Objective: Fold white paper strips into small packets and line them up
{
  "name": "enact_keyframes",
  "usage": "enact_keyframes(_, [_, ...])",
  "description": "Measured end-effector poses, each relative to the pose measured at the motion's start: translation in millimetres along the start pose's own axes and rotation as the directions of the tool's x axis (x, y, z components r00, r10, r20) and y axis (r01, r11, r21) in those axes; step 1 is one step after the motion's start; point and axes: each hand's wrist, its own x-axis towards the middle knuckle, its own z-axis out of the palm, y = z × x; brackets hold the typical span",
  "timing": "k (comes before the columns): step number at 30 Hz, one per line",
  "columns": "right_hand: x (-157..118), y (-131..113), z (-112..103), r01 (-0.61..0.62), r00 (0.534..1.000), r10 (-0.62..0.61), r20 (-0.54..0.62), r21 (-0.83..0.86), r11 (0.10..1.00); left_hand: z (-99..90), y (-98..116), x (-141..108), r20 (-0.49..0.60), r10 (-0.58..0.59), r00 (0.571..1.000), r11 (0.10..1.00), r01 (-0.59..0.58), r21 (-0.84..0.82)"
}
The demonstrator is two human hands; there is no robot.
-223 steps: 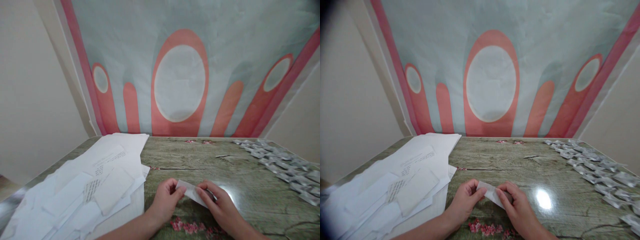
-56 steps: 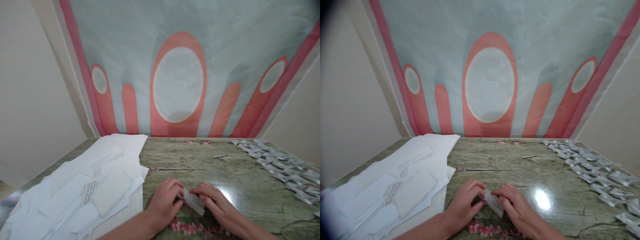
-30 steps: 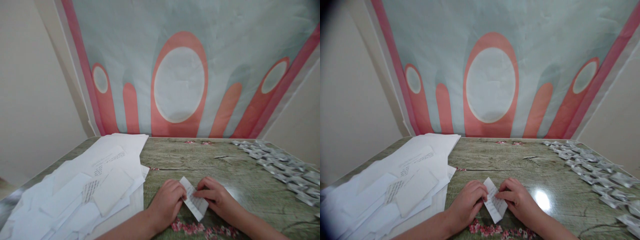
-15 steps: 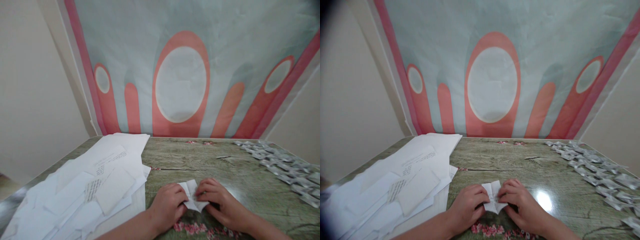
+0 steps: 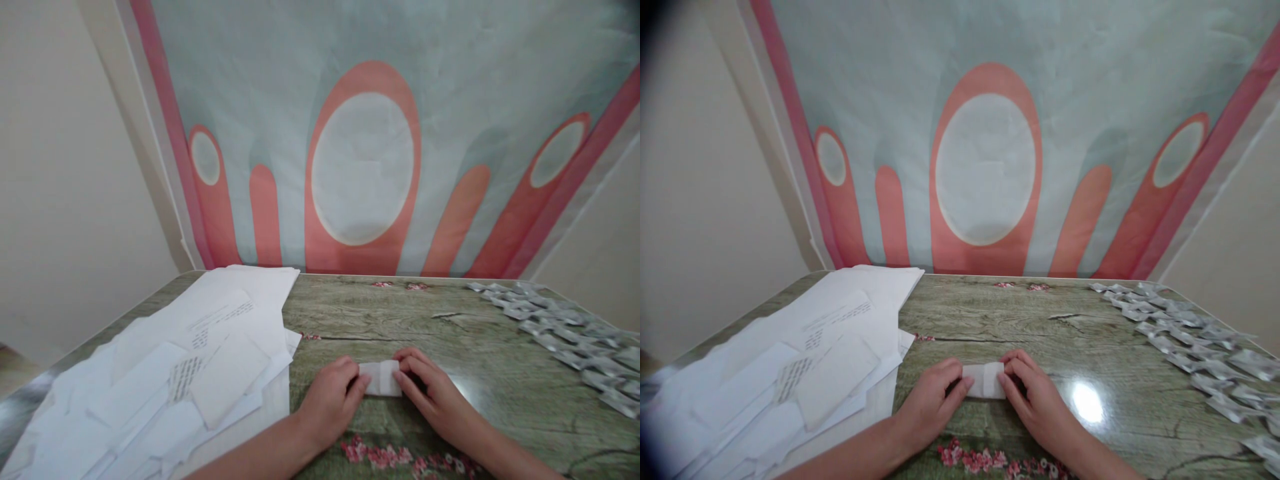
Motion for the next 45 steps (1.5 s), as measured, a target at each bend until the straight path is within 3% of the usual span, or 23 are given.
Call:
enact_keyframes(4, [4,0,2,-0.016,1.0,0.016,-0.018,-0.009,1.0,-3.8,6,-2,-0.104,0.01,0.995,0.999,-0.015,-0.05])
enact_keyframes(6, [5,0,2,-0.014,1.0,0.014,-0.013,-0.011,1.0,-5.9,14,-5,-0.121,0.099,0.988,0.994,-0.093,0.062])
enact_keyframes(11, [6,2,3,-0.009,1.0,0.009,-0.013,-0.014,1.0,2.8,27,-19,0.132,0.32,0.938,0.866,-0.346,0.361])
enact_keyframes(14, [7,2,4,-0.018,1.0,0.017,-0.025,-0.019,1.0,12.7,22,-26,0.219,0.317,0.923,0.807,-0.384,0.448])
enact_keyframes(18, [6,3,5,-0.034,0.999,0.034,-0.035,-0.011,0.999,17.9,13,-28,0.298,0.276,0.914,0.807,-0.388,0.444])
enact_keyframes(23, [5,8,4,-0.148,0.988,0.15,-0.031,0.064,0.987,20.5,5,-27,0.332,0.272,0.903,0.818,-0.399,0.415])
enact_keyframes(32, [23,6,2,-0.017,0.993,0.027,0.112,-0.088,0.996,25.8,-1,-25,0.348,0.268,0.898,0.834,-0.397,0.383])
enact_keyframes(45, [22,10,2,0.003,0.994,-0.007,0.112,0.037,0.999,15.3,13,-26,0.386,0.22,0.896,0.891,-0.346,0.294])
